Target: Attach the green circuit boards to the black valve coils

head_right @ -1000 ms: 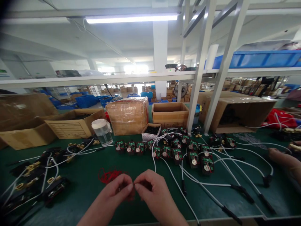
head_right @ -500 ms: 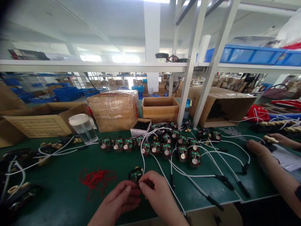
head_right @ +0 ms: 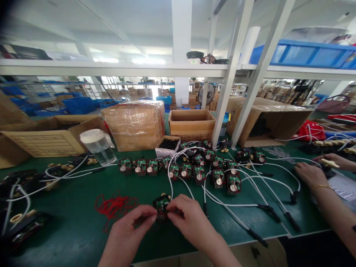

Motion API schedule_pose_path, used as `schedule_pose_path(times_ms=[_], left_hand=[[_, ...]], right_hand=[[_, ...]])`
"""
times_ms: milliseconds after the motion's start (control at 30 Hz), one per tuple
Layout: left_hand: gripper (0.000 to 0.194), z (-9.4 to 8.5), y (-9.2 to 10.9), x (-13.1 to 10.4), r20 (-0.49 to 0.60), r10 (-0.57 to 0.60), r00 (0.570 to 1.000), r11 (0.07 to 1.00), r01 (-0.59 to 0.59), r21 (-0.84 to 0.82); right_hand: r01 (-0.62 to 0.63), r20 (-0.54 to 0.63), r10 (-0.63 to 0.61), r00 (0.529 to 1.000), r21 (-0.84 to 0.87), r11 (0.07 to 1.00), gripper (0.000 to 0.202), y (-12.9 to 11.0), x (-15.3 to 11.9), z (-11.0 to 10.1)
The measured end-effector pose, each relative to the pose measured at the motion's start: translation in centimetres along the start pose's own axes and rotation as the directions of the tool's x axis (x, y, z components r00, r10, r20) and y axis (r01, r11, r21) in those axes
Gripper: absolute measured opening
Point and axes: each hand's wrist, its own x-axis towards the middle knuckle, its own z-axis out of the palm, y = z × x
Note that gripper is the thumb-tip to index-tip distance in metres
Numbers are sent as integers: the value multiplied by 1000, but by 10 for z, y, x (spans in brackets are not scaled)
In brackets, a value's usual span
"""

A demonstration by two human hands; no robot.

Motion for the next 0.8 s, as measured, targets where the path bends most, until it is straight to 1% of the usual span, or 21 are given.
schedule_pose_path(times_ms=[100, 300, 367, 467, 567, 667, 800], left_hand=[[13, -2, -2, 4, -15, 31, 999, 996, -30, 80], [14, 1, -8, 7, -70, 115, 991, 988, -107, 111], [14, 2, -10, 7, -95, 108, 990, 989, -98, 110], [16, 4, -13, 3, -136, 78, 988, 995, -70, 65], [16, 8, -16, -6, -110, 46, 993, 999, -46, 7], [17, 12, -17, -16, -97, 46, 994, 998, -51, -48], [18, 13, -16, -18, -95, 49, 994, 998, -53, -41]], right_hand=[[22, -13, -23, 1000, -57, 998, 19, 0, 9, -7], [77, 20, -74, 997, -153, 985, 17, -4, 21, -8], [73, 44, -66, 997, -179, 981, 16, -5, 21, -6], [68, 62, -57, 996, -192, 979, 16, -6, 19, -3], [66, 65, -55, 996, -175, 982, 17, -8, 14, -2], [56, 73, -46, 996, -145, 988, 18, -11, 6, -2], [51, 51, -45, 998, -128, 990, 17, -7, 3, -1]])
